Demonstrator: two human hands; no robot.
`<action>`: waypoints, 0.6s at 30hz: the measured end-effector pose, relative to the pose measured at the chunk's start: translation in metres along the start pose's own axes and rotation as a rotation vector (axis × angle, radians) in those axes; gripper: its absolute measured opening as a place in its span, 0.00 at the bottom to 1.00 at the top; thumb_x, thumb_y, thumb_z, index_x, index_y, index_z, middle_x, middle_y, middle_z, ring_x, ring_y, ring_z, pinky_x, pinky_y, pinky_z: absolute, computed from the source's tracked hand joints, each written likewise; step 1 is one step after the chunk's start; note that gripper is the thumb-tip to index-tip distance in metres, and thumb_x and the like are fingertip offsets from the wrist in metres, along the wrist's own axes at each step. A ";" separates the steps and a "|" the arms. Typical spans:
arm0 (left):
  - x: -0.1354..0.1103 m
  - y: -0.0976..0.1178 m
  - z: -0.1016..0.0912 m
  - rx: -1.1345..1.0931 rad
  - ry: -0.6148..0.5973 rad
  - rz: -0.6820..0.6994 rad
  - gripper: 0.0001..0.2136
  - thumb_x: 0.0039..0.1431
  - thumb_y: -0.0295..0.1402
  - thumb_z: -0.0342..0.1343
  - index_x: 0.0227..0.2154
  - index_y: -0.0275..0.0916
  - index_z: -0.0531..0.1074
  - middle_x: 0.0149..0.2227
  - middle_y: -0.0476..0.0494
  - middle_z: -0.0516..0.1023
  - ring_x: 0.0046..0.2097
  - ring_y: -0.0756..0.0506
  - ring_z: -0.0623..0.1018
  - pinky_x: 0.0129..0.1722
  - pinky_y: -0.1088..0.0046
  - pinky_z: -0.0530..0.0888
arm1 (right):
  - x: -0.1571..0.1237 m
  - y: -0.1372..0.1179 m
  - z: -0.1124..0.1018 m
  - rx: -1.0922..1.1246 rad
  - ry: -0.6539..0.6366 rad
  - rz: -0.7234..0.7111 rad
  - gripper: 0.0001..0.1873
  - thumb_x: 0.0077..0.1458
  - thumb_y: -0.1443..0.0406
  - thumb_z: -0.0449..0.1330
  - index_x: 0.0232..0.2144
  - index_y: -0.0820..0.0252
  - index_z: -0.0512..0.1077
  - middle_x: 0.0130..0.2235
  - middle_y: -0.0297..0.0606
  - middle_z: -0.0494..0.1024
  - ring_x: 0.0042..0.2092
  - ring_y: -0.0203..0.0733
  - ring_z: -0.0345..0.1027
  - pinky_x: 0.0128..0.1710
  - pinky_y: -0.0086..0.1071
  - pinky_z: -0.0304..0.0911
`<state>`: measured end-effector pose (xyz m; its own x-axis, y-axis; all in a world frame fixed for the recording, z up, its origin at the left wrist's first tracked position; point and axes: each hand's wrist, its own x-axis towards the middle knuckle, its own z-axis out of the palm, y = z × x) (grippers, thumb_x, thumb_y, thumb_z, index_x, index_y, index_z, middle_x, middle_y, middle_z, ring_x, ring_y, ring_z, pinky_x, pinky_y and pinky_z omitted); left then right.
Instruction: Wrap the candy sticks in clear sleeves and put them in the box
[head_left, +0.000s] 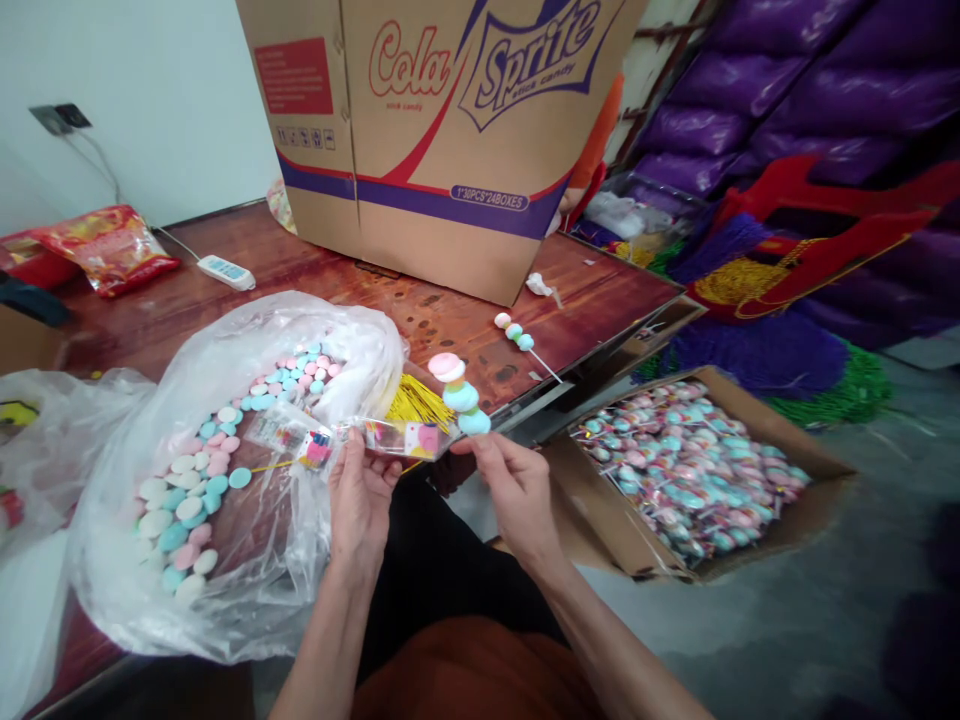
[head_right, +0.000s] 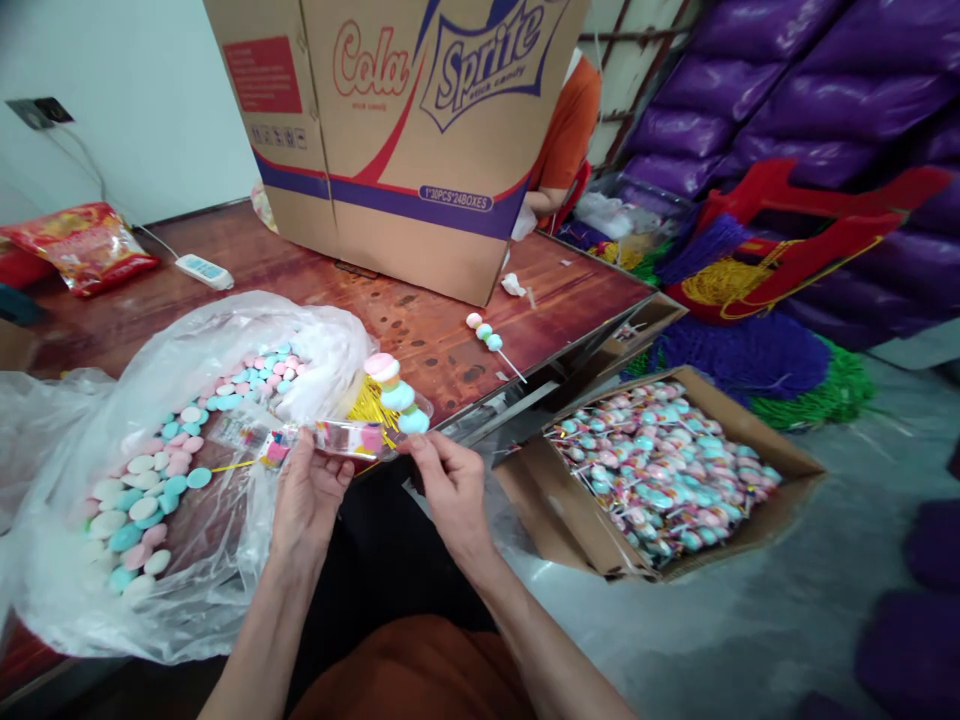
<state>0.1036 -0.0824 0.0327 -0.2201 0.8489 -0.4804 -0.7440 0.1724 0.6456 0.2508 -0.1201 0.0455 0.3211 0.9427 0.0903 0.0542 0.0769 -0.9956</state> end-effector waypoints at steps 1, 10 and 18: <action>0.002 0.002 0.000 0.002 0.003 0.003 0.15 0.48 0.41 0.71 0.31 0.36 0.76 0.29 0.48 0.81 0.28 0.51 0.79 0.27 0.77 0.72 | -0.002 0.001 -0.005 -0.020 0.006 -0.017 0.21 0.60 0.54 0.57 0.24 0.62 0.77 0.20 0.31 0.68 0.24 0.34 0.58 0.25 0.27 0.56; 0.008 0.006 0.000 0.015 0.025 -0.006 0.16 0.50 0.44 0.70 0.30 0.37 0.75 0.25 0.51 0.77 0.26 0.52 0.76 0.26 0.77 0.70 | -0.027 0.011 -0.034 -0.258 -0.033 -0.184 0.15 0.61 0.60 0.58 0.26 0.62 0.77 0.21 0.31 0.70 0.23 0.33 0.60 0.23 0.26 0.56; 0.007 0.004 -0.001 0.042 -0.001 0.032 0.16 0.52 0.47 0.68 0.33 0.38 0.77 0.30 0.47 0.80 0.30 0.51 0.78 0.28 0.76 0.70 | -0.028 0.017 -0.042 -0.358 -0.055 -0.333 0.14 0.64 0.65 0.56 0.27 0.60 0.75 0.24 0.33 0.73 0.24 0.34 0.65 0.25 0.27 0.60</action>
<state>0.0990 -0.0764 0.0316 -0.2427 0.8546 -0.4591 -0.7097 0.1662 0.6846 0.2820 -0.1588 0.0275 0.1812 0.9024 0.3909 0.4705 0.2695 -0.8403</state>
